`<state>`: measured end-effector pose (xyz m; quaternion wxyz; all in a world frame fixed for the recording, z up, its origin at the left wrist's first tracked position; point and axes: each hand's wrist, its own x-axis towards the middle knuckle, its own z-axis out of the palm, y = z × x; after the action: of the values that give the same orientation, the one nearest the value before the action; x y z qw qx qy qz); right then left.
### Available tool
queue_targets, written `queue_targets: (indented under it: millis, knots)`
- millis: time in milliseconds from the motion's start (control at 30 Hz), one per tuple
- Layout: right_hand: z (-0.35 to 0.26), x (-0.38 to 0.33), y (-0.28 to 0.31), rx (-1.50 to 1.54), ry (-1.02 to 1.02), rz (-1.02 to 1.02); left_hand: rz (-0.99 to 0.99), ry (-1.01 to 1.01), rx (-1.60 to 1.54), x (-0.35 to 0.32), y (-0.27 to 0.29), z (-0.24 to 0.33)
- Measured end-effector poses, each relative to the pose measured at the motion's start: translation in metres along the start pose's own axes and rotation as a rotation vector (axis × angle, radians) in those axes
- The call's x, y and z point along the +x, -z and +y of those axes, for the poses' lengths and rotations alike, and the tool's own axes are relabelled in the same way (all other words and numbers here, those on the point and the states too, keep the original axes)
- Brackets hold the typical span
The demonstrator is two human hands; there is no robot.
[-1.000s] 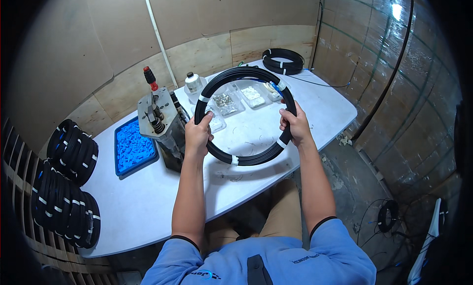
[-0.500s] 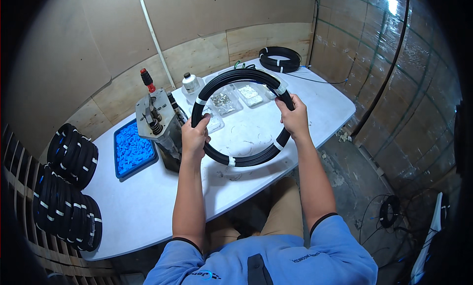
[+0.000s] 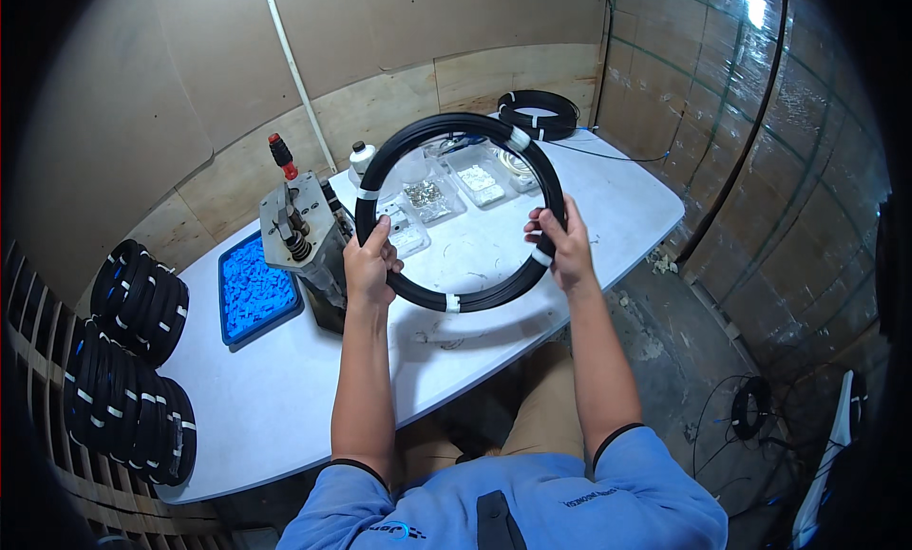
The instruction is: Inspecting coiled cables and using a industrial machine to crimp connectors onto cable ends.
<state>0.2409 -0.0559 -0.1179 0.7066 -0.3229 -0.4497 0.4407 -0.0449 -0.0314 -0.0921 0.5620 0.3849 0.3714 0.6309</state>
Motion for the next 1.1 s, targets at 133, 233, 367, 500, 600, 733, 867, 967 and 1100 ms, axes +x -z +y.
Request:
queue_targets:
  millis: [133, 233, 367, 500, 600, 733, 867, 967, 1100]
  knots:
    - [0.037, -0.027, -0.028, 0.165, -0.030, 0.021, -0.002, 0.000, -0.235, 0.006, -0.003, -0.013]
    - [0.035, -0.028, -0.043, 0.422, -0.038, 0.144, 0.003, -0.021, -0.343, 0.000, -0.015, -0.024]
    - [0.016, -0.010, -0.030, 0.439, 0.003, 0.148, -0.189, -0.134, -0.219, 0.006, 0.001, -0.026]
    - [-0.013, -0.003, -0.012, 0.276, -0.004, 0.055, -0.281, -0.345, 0.084, 0.010, -0.007, 0.042]
    - [-0.025, -0.003, -0.014, 0.175, -0.044, 0.000, -0.351, -0.308, 0.340, 0.024, -0.011, 0.079]
    - [-0.032, -0.002, -0.016, 0.117, -0.106, -0.061, -0.373, -0.187, 0.462, 0.030, -0.018, 0.093]
    - [-0.033, 0.001, -0.013, 0.095, -0.109, -0.050, -0.383, -0.166, 0.484, 0.035, -0.020, 0.089]
    - [-0.033, 0.001, -0.010, 0.097, -0.110, -0.068, -0.420, -0.145, 0.517, 0.037, -0.018, 0.086]
    - [-0.032, 0.001, -0.010, 0.079, -0.117, -0.071, -0.393, -0.201, 0.528, 0.039, -0.019, 0.082]
